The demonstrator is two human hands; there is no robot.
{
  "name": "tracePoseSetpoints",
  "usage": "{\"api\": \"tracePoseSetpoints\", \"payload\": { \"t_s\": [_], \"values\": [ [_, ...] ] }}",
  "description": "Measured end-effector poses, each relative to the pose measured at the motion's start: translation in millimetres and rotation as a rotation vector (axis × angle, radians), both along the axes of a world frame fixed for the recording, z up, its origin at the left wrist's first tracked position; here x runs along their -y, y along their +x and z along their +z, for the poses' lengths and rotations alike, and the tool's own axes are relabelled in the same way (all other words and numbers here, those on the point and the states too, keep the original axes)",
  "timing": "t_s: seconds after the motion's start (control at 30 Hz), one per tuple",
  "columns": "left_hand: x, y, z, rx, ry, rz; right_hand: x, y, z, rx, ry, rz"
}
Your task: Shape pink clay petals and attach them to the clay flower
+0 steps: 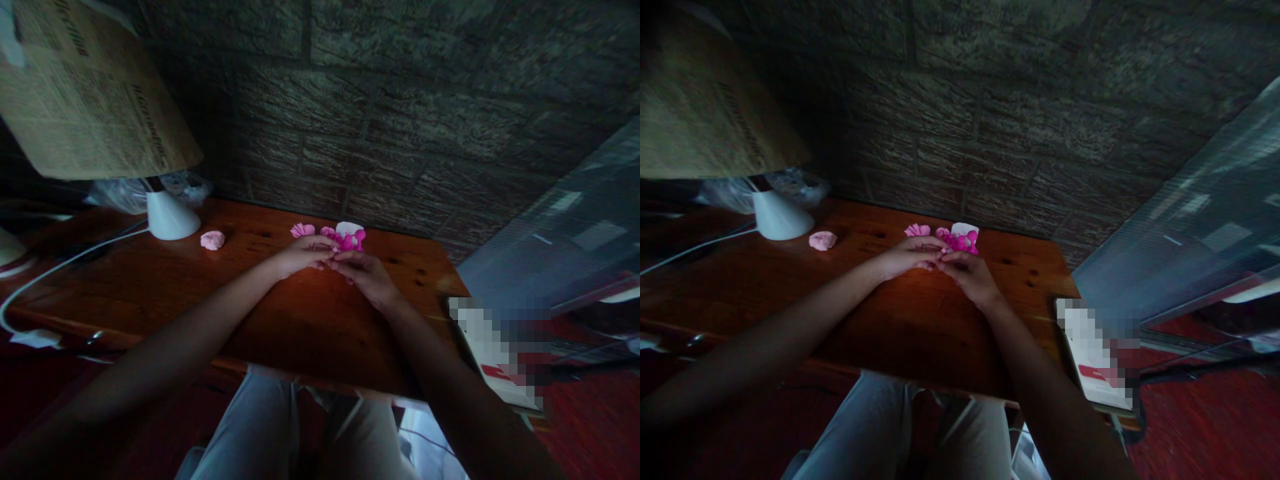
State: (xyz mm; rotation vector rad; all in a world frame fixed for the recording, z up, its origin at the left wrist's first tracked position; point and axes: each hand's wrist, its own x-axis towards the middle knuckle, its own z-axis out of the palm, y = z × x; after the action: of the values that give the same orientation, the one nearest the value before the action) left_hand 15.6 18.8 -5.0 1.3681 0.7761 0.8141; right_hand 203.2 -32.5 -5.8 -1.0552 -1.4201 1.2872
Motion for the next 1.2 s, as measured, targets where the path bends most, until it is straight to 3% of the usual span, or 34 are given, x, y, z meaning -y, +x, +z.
{"api": "tracePoseSetpoints", "payload": {
  "t_s": [0.23,0.6,0.97,1.2],
  "values": [
    [-1.3,0.1,-1.3,0.010,-0.022,0.007,-1.2,1.6,3.1,-0.070,0.023,-0.019],
    [-1.4,-1.1,-1.4,0.036,-0.035,-0.018,2.5,5.9,8.8,0.017,-0.027,-0.085],
    [2.3,-0.3,4.4,0.016,-0.010,0.001,2.4,0.2,3.9,0.015,-0.008,0.004],
    [-0.2,-0.9,-0.4,0.016,0.013,-0.006,-0.1,1.0,0.5,0.016,0.014,0.025]
  ]
}}
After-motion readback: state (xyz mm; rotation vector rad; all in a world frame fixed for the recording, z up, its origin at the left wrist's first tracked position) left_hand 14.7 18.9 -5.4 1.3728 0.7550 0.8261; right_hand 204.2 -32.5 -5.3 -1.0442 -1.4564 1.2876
